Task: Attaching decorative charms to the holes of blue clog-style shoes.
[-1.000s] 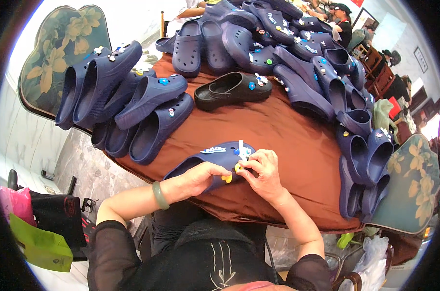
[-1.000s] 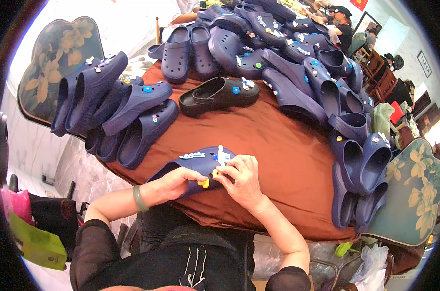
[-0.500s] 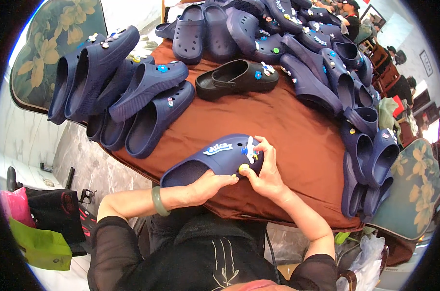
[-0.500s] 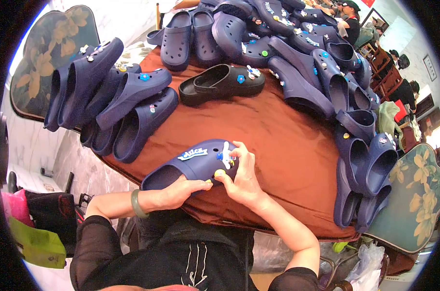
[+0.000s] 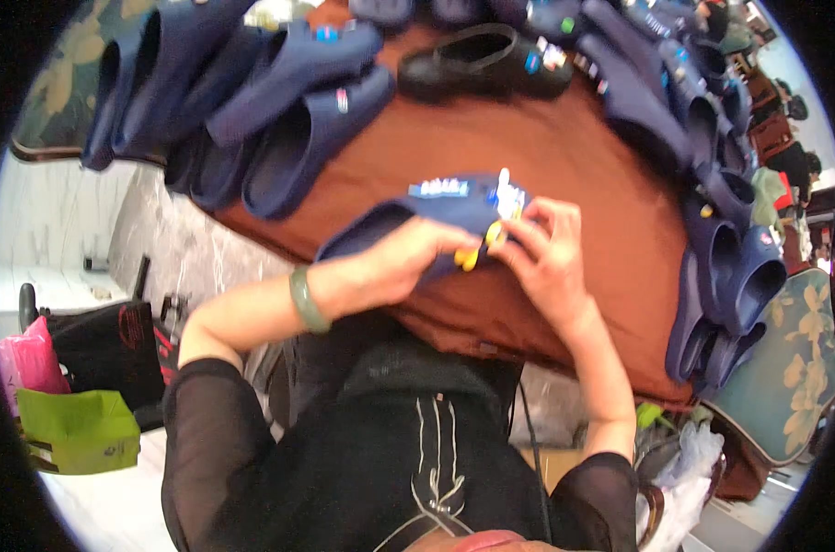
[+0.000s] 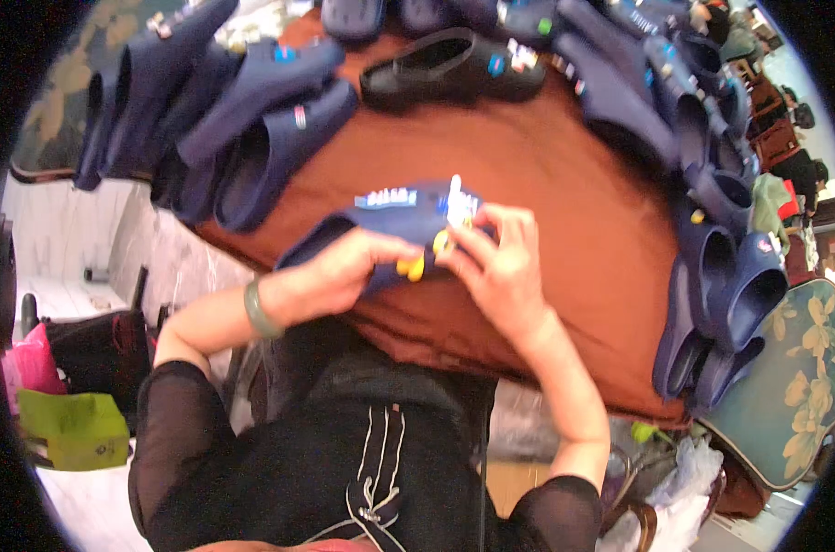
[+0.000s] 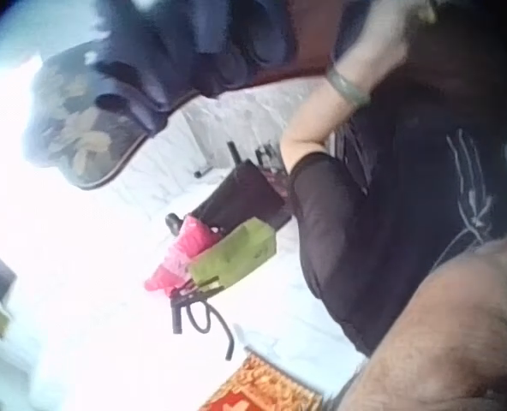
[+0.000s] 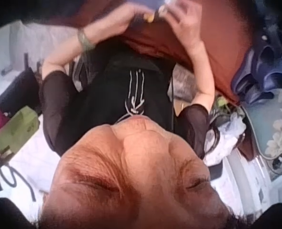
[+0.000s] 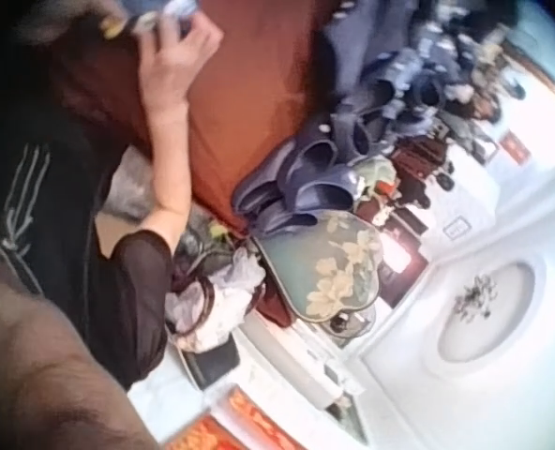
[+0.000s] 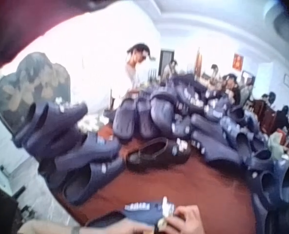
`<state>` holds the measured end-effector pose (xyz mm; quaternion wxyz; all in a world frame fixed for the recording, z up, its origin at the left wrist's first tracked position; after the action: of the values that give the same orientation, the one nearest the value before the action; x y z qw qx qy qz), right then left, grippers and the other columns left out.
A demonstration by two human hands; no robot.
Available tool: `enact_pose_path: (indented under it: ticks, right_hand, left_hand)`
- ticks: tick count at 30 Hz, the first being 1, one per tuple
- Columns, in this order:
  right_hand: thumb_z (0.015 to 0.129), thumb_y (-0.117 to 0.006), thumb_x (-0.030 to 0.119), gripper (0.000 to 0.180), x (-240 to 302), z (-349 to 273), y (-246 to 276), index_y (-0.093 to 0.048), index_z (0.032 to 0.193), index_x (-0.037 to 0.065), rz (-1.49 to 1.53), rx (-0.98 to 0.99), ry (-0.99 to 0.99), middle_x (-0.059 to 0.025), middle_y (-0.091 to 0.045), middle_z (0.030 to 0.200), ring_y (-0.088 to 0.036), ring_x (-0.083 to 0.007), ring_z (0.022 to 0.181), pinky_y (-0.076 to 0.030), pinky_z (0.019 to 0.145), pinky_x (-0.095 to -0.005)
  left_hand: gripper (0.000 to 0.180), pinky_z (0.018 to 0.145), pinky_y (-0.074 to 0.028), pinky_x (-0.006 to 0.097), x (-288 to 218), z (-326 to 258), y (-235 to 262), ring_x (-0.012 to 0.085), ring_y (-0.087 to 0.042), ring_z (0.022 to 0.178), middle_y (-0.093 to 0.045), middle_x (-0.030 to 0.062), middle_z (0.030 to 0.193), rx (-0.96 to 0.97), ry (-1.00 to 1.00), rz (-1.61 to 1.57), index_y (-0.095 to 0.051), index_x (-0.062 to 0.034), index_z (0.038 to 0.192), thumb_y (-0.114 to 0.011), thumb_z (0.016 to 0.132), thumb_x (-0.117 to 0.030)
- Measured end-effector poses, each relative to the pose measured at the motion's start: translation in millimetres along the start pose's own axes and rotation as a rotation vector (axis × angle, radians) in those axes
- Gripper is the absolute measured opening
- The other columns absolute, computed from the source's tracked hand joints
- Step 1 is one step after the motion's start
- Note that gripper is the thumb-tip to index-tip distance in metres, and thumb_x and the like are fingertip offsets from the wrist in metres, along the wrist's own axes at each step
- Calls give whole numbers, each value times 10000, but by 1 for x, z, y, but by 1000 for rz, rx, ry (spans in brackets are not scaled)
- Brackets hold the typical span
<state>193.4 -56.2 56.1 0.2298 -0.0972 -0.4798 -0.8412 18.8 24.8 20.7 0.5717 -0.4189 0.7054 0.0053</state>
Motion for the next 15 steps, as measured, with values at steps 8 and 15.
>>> enact_pose_path:
  ticks: [8, 15]
  right_hand:
    - [689, -760, 27, 382, 5, -2, -8, -679, 1058, 85, 71, 9, -36, -75, -588, 932, -553, -250, 858, -476, 735, -359]
    - [665, -782, 47, 422, 10, 2, 3, -697, 1074, 108, 47, 110, -54, -69, -582, 923, -543, -226, 854, -483, 736, -335]
  left_hand:
    - [103, 776, -427, 258, -10, -3, -3, 103, -551, 828, -634, 27, 868, 1, -36, -140, -661, -18, 874, -623, 803, -83]
    - [143, 794, -414, 266, -6, -5, -3, 114, -540, 847, -620, 36, 879, 58, -54, -120, -651, -3, 891, -634, 799, -110]
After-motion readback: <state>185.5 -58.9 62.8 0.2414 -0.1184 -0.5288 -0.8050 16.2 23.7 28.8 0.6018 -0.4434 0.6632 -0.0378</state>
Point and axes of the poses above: each hand's wrist, its own z-axis towards the middle knuckle, its own y-axis out of the back of the hand, x = y × z, the point moved 2 cm from there along z, towards the middle knuckle
